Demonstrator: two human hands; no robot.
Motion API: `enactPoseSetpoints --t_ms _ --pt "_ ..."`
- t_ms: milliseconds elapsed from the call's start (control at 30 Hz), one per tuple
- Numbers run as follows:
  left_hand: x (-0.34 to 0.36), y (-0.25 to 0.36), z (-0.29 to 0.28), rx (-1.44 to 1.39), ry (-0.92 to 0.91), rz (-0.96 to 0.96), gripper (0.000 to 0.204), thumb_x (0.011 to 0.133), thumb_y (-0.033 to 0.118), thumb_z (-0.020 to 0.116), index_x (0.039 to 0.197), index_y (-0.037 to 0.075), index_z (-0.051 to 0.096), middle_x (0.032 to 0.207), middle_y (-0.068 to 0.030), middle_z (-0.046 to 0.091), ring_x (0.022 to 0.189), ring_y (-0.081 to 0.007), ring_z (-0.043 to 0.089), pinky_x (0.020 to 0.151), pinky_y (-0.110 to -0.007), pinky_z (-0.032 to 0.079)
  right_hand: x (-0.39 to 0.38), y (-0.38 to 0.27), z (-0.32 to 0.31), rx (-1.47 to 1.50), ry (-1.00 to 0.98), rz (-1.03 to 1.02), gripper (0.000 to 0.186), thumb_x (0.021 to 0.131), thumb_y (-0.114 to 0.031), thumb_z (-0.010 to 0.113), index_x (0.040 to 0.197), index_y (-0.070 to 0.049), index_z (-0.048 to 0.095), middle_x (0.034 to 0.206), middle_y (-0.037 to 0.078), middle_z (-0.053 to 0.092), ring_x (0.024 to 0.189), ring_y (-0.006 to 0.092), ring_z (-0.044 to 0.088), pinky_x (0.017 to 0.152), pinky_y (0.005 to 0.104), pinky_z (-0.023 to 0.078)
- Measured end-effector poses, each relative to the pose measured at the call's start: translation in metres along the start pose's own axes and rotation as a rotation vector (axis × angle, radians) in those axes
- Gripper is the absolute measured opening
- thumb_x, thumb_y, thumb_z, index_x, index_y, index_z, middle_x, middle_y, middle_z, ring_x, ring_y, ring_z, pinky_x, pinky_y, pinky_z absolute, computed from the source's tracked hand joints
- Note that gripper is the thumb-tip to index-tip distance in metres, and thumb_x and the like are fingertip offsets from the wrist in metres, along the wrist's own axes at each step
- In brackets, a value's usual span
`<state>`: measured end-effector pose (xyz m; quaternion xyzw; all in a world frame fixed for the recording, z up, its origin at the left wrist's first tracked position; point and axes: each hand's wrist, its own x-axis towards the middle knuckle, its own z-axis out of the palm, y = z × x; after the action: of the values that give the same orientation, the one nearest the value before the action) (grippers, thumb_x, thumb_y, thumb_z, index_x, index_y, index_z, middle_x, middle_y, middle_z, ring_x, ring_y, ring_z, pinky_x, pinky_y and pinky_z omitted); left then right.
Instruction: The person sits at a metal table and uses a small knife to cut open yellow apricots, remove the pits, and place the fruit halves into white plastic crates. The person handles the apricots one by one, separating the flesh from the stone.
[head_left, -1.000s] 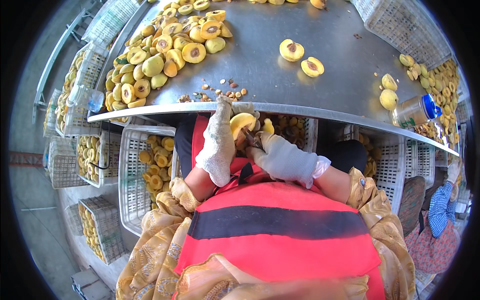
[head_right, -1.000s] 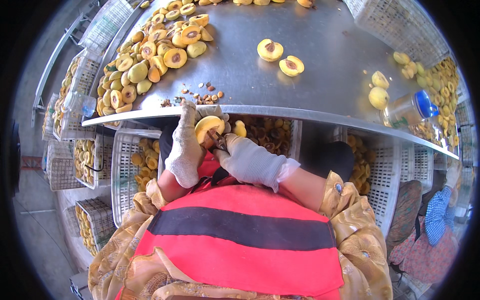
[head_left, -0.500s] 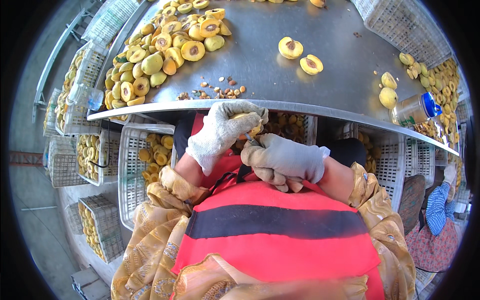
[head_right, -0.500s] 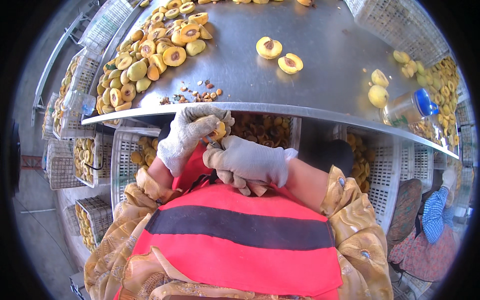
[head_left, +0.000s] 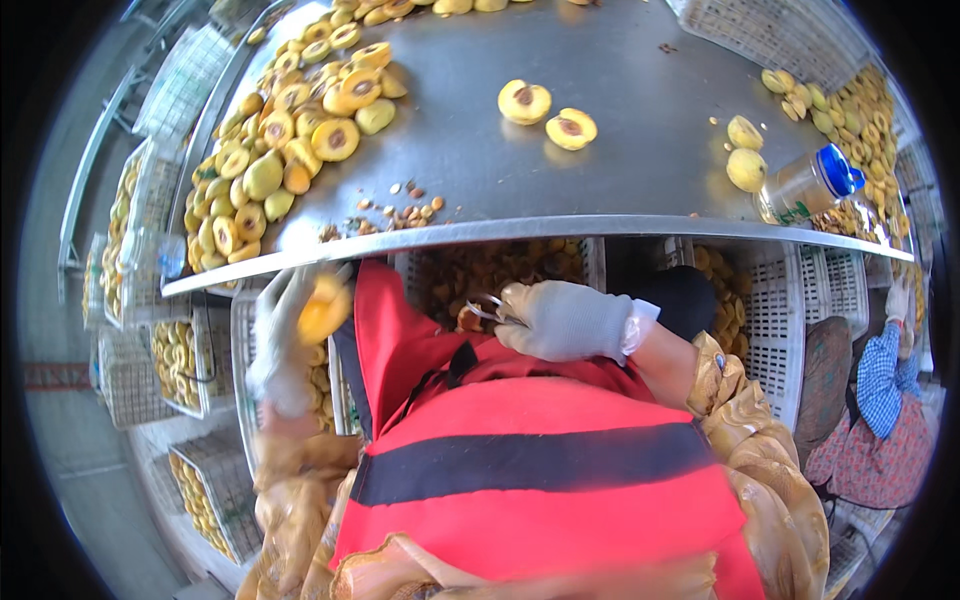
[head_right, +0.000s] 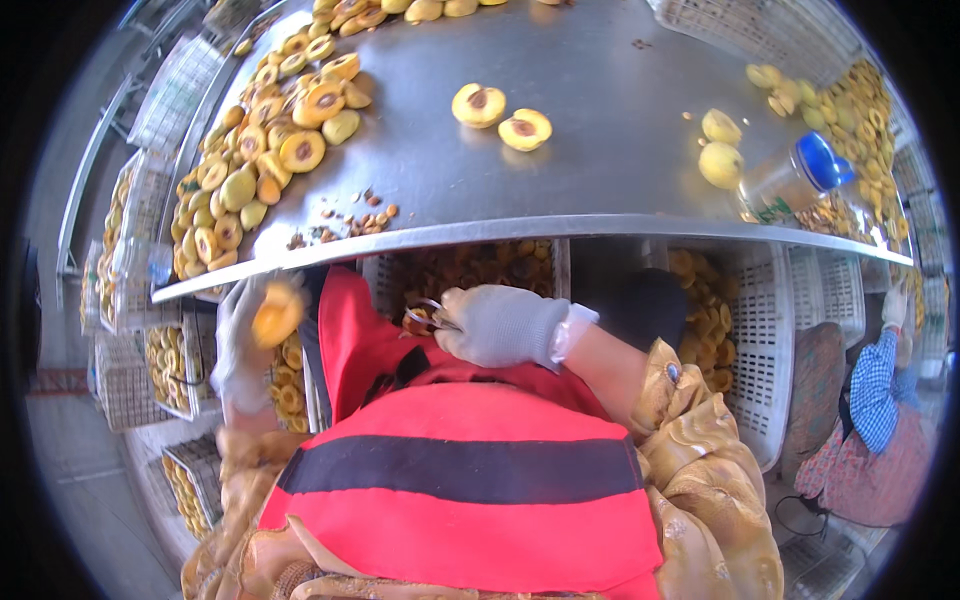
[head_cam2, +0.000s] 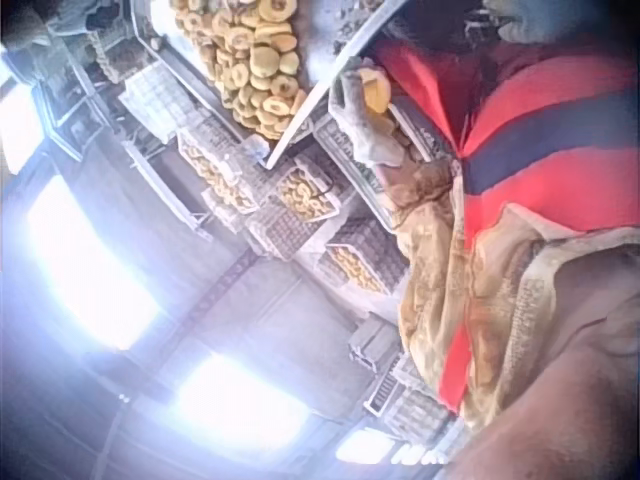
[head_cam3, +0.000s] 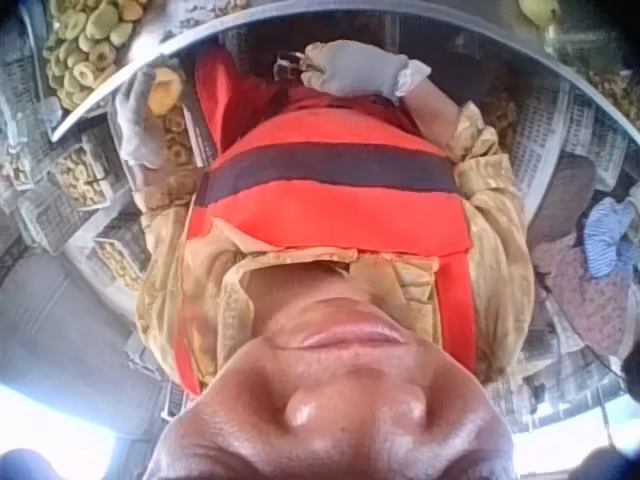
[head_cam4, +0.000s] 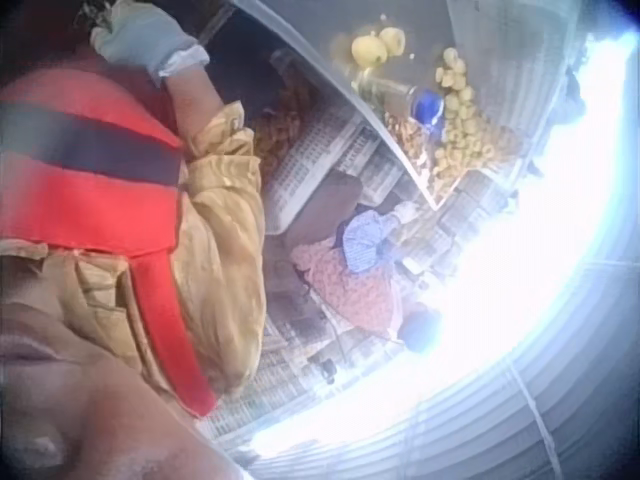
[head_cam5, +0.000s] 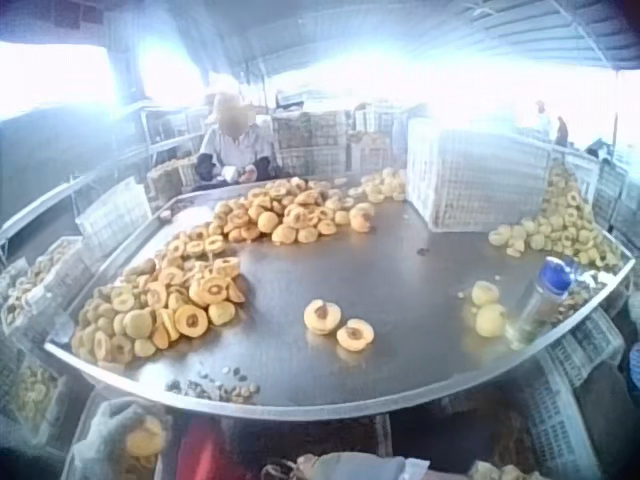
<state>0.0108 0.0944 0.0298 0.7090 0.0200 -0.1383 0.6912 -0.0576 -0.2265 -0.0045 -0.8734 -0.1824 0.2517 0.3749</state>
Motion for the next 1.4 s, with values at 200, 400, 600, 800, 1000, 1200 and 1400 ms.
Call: enactPoseSetpoints --t_ms 200,400,600,800,1000,1200,1400 --pt "0.057 0.039 0.001 0.891 0.364 0.476 0.046 0.083 0.016 0.072 0.123 -0.001 0.058 0.115 -0.0137 0.063 0.101 -0.0209 0.062 0.089 -0.031 0.049 -0.022 -0.01 -0.029 0.347 -0.099 0.138 0.036 0.09 -0.033 0.058 0.097 0.002 0.058 0.084 0.02 0.064 0.081 0.03 0.063 0.074 0.0372 0.047" --pt "0.172 0.043 0.179 0.972 -0.008 0.838 0.051 0.077 0.021 0.069 0.125 0.01 0.057 0.135 -0.0132 0.051 0.121 -0.0297 0.052 0.104 -0.037 0.041 -0.04 -0.008 -0.032 0.453 0.013 0.172 0.034 0.089 -0.031 0.061 0.101 0.001 0.057 0.085 0.018 0.065 0.081 0.0273 0.062 0.076 0.0349 0.047" --pt "0.196 0.003 0.236 1.368 -0.309 0.473 0.067 0.072 0.025 0.072 0.135 0.026 0.049 0.142 -0.0108 0.044 0.12 -0.0335 0.052 0.1 -0.037 0.044 -0.063 0.017 -0.022 0.526 0.192 0.219 0.029 0.091 -0.031 0.06 0.096 -0.003 0.055 0.072 0.008 0.059 0.066 0.0173 0.057 0.064 0.0301 0.047" --pt "0.125 0.012 0.183 0.898 -0.429 0.291 0.049 0.074 0.018 0.074 0.121 0.009 0.062 0.11 -0.012 0.067 0.102 -0.024 0.064 0.089 -0.032 0.05 -0.053 0.003 -0.038 1.086 0.286 0.326 0.022 0.092 -0.032 0.056 0.091 -0.01 0.05 0.062 0.001 0.051 0.039 0.0077 0.047 0.028 0.0235 0.031" --pt "0.035 0.008 0.171 0.631 -0.399 0.88 0.085 0.065 0.009 0.082 0.139 0.005 0.039 0.142 -0.0186 0.039 0.13 -0.0317 0.042 0.105 -0.038 0.038 -0.014 -0.01 -0.034 1.33 0.434 0.165 0.029 0.092 -0.037 0.055 0.094 -0.009 0.052 0.066 0.003 0.054 0.041 0.008 0.045 0.032 0.0243 0.034" --pt "0.014 -0.015 0.151 -0.764 -0.665 -0.072 0.078 0.085 0.036 0.067 0.145 0.008 0.026 0.132 -0.0114 0.048 0.121 -0.0244 0.049 0.101 -0.038 0.043 -0.007 -0.035 -0.034 0.968 0.489 -0.07 0.024 0.09 -0.026 0.062 0.091 -0.004 0.053 0.069 0.0 0.052 0.056 0.0068 0.047 0.05 0.0244 0.041" --pt "0.004 -0.009 0.154 -0.809 -0.307 -0.055 0.057 0.09 0.041 0.061 0.134 0.01 0.043 0.126 -0.0102 0.051 0.115 -0.0239 0.052 0.099 -0.04 0.044 -0.009 -0.03 -0.021 0.621 0.611 -0.05 0.024 0.089 -0.02 0.063 0.087 -0.001 0.05 0.07 0.005 0.053 0.066 0.0118 0.049 0.064 0.0299 0.045"
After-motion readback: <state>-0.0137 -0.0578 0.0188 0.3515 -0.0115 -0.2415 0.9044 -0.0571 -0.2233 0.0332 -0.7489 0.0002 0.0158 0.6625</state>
